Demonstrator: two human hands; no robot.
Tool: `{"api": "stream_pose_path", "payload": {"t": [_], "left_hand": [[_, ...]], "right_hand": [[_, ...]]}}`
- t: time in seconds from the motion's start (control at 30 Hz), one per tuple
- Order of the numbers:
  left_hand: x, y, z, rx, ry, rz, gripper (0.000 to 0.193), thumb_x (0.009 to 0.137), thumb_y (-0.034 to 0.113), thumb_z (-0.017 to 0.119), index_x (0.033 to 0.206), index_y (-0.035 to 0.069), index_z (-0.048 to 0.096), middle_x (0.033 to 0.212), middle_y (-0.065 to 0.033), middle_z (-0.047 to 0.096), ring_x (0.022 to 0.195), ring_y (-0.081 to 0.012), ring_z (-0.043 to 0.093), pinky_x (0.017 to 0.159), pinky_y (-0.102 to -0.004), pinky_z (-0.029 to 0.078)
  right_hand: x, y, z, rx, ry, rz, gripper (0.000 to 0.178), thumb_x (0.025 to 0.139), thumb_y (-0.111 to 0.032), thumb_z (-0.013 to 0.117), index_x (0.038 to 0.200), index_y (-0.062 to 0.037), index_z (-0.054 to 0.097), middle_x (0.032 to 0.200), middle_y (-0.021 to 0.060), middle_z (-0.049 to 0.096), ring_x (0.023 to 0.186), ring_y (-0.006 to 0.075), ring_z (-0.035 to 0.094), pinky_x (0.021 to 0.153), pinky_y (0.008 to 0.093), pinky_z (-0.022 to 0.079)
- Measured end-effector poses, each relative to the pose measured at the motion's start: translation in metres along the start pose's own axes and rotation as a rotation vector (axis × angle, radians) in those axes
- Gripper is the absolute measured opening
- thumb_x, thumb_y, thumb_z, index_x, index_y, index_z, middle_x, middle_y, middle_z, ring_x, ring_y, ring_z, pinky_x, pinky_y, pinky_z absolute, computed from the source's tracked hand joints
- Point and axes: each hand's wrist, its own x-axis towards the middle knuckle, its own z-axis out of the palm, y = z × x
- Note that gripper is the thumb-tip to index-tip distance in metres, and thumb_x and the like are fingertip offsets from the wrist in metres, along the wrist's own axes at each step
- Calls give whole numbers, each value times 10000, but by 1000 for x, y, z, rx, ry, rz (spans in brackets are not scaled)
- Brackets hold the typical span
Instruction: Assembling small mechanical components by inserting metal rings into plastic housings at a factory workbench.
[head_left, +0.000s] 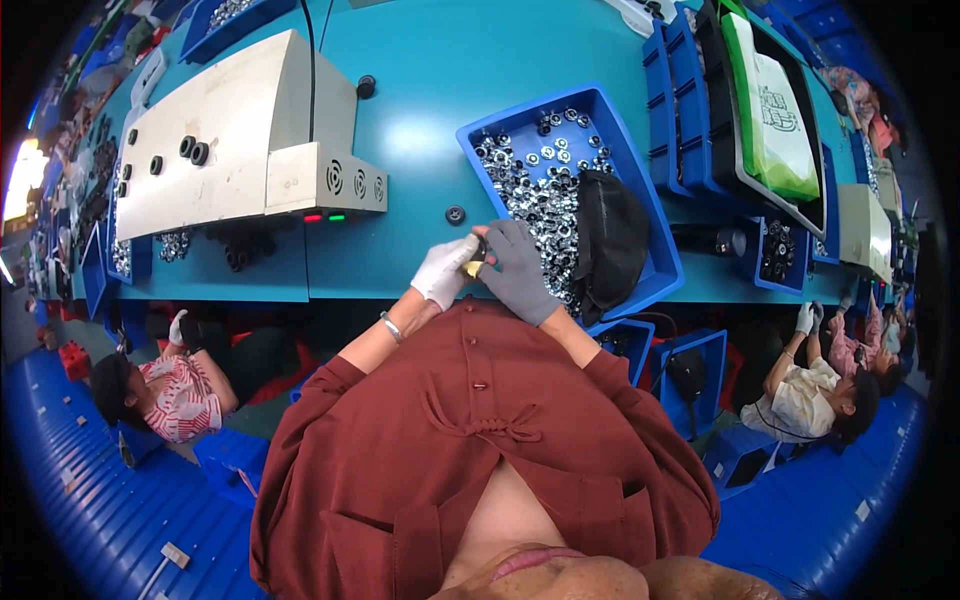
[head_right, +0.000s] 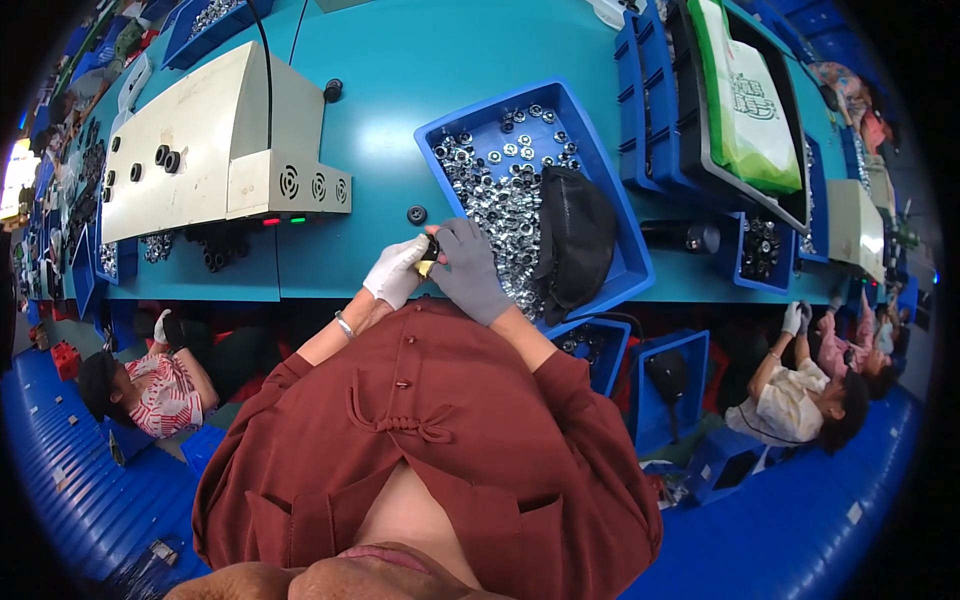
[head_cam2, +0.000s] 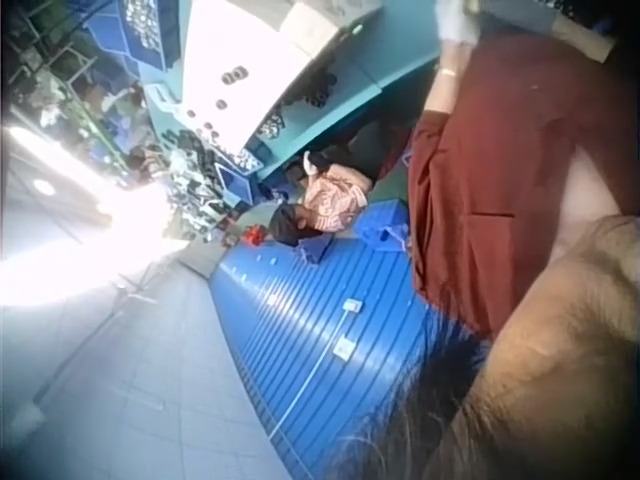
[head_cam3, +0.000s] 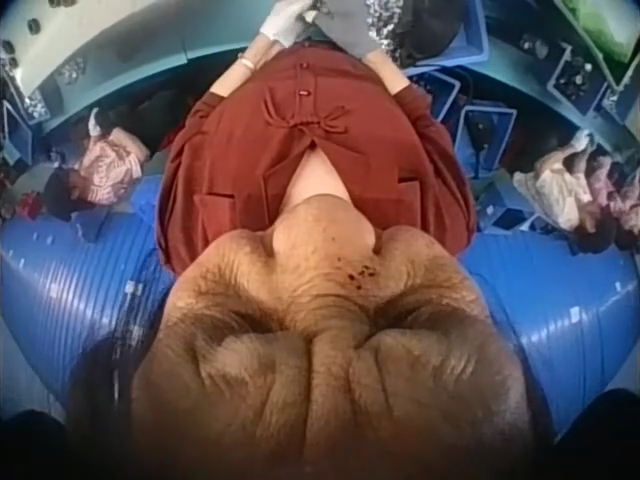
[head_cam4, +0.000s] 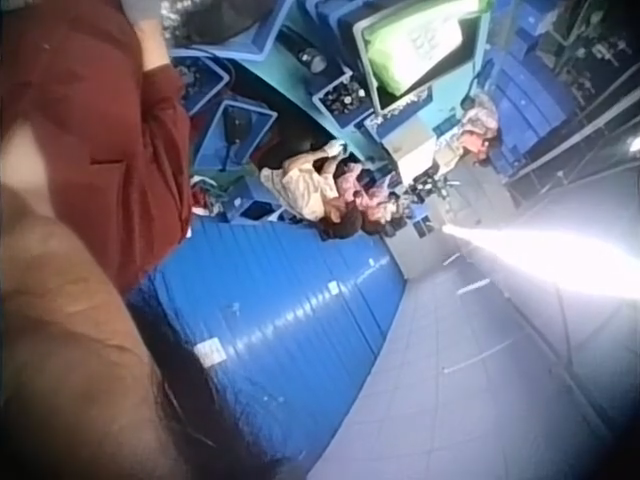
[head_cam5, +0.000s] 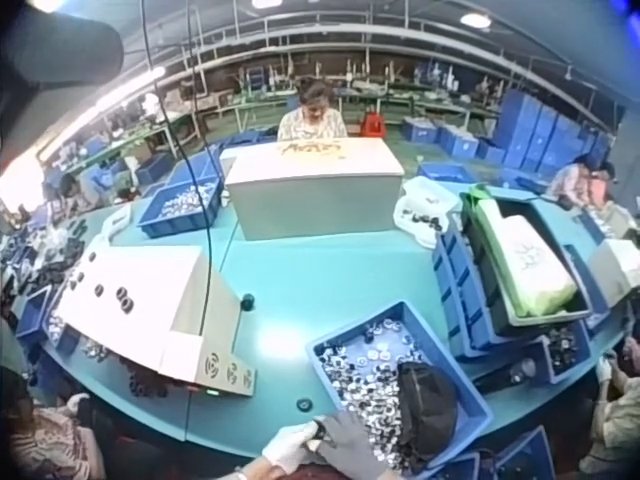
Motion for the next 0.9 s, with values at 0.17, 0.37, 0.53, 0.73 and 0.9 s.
{"api": "stream_pose_path", "payload": {"t": [0.17, 0.37, 0.53, 0.73, 0.9], "left_hand": [[-9, 9, 16, -395, -140, -94, 513, 987, 447, 536, 1300, 42, 500, 1037, -56, 624, 955, -156, 616, 830, -336, 525], [-1, 3, 1, -286, -189, -53, 553, 982, 491, 507, 1306, 43, 479, 1096, -83, 601, 991, -171, 605, 907, -371, 521], [-3, 3, 6, -384, -215, -74, 534, 984, 496, 496, 1282, 53, 492, 1139, -94, 591, 1023, -184, 608, 931, -397, 516], [-3, -1, 7, -564, -281, -126, 458, 1005, 439, 475, 1296, 86, 482, 1155, -50, 567, 1044, -206, 590, 934, -426, 494], [-2, -2, 5, -561, -346, -80, 454, 1005, 428, 487, 1294, 78, 489, 1190, -54, 560, 1091, -215, 576, 963, -430, 485]], "right_hand": [[2, 7, 0, -60, -1, -51, 351, 696, -135, 647, 1036, -46, 633, 995, 93, 556, 947, 310, 518, 825, 422, 428], [4, -7, -4, 70, 62, -8, 303, 684, -116, 624, 978, -41, 634, 953, 99, 564, 933, 311, 520, 816, 431, 424], [3, 2, 0, 18, 75, -56, 284, 674, -100, 614, 951, -41, 630, 941, 100, 568, 924, 307, 528, 803, 432, 424], [2, 5, -1, 25, 91, -88, 272, 659, -86, 615, 926, -37, 632, 912, 93, 578, 898, 305, 539, 791, 429, 429], [2, 5, -3, 73, 108, -73, 304, 641, -61, 635, 944, -35, 640, 909, 88, 580, 868, 298, 540, 778, 414, 438]]}}
